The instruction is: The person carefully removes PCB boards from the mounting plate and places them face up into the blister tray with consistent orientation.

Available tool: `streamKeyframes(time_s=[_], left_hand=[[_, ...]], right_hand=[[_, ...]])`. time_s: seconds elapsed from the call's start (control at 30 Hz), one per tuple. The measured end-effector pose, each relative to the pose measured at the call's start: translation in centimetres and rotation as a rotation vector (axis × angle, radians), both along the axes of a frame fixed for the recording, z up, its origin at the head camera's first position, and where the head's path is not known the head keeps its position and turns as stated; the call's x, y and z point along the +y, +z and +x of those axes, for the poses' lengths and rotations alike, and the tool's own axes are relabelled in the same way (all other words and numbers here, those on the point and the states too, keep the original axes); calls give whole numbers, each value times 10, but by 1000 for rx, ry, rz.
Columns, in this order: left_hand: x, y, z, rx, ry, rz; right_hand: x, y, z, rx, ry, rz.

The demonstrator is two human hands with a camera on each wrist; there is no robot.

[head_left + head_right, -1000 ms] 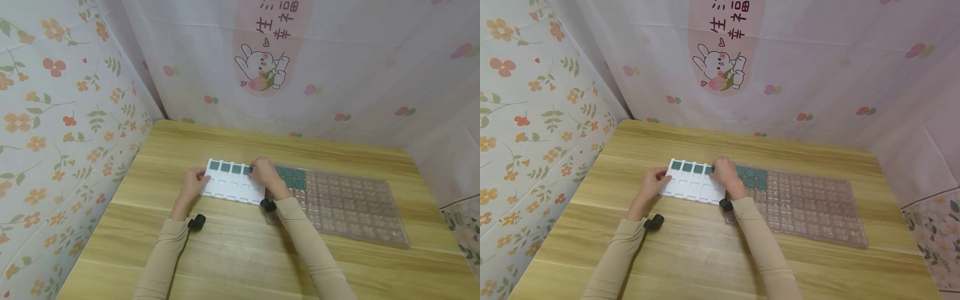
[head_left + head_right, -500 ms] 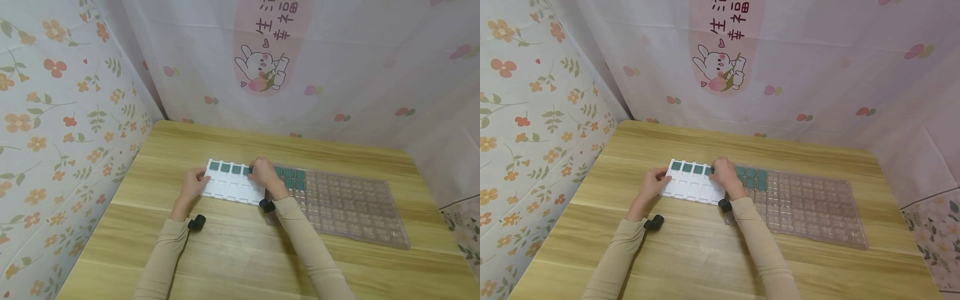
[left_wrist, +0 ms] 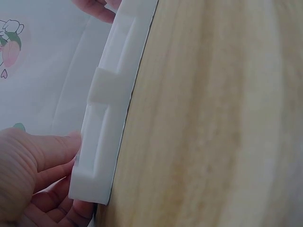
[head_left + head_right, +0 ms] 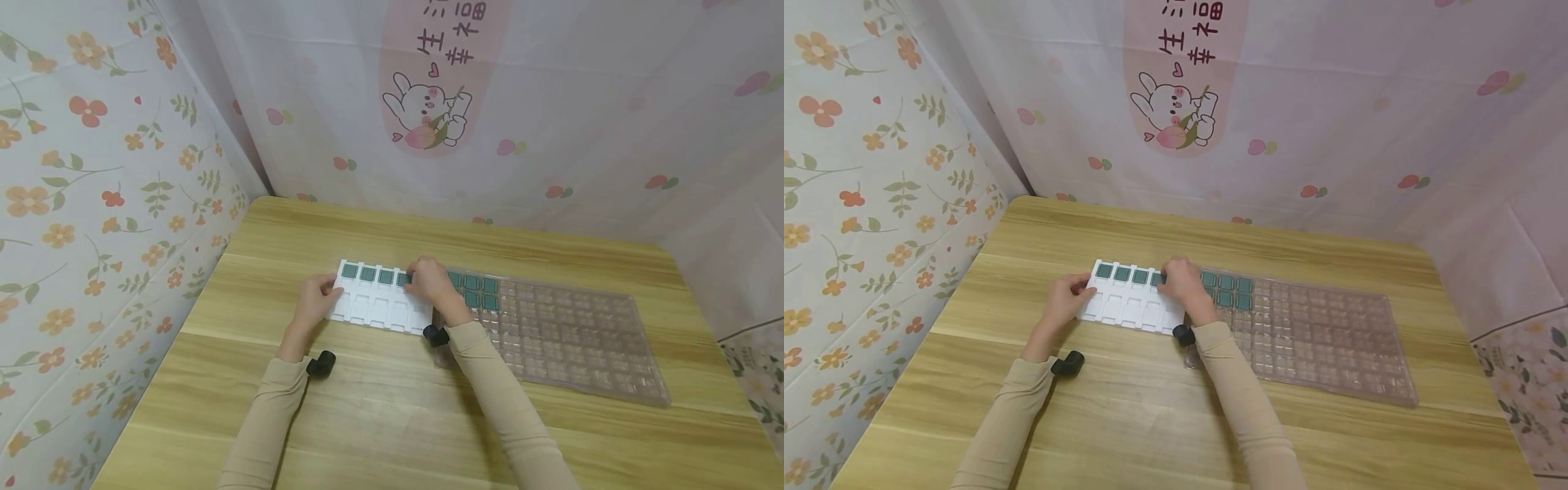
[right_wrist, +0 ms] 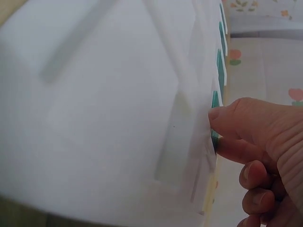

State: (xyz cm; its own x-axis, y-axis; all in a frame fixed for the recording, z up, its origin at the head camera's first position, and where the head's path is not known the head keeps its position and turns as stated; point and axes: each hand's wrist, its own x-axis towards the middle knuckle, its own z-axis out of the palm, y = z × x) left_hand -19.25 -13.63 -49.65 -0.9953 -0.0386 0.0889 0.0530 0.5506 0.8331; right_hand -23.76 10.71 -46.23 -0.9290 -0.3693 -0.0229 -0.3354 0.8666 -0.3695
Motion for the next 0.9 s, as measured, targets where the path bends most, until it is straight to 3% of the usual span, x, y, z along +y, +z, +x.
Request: streamKeyframes(time_s=[0.6,0.9], left_hand=[[-1,0,1,20,-5,23],[0,-1,0,12,-3,32]], right_hand=[[3,2,1,-5,4,-2],[7,6,5,39,12,13]])
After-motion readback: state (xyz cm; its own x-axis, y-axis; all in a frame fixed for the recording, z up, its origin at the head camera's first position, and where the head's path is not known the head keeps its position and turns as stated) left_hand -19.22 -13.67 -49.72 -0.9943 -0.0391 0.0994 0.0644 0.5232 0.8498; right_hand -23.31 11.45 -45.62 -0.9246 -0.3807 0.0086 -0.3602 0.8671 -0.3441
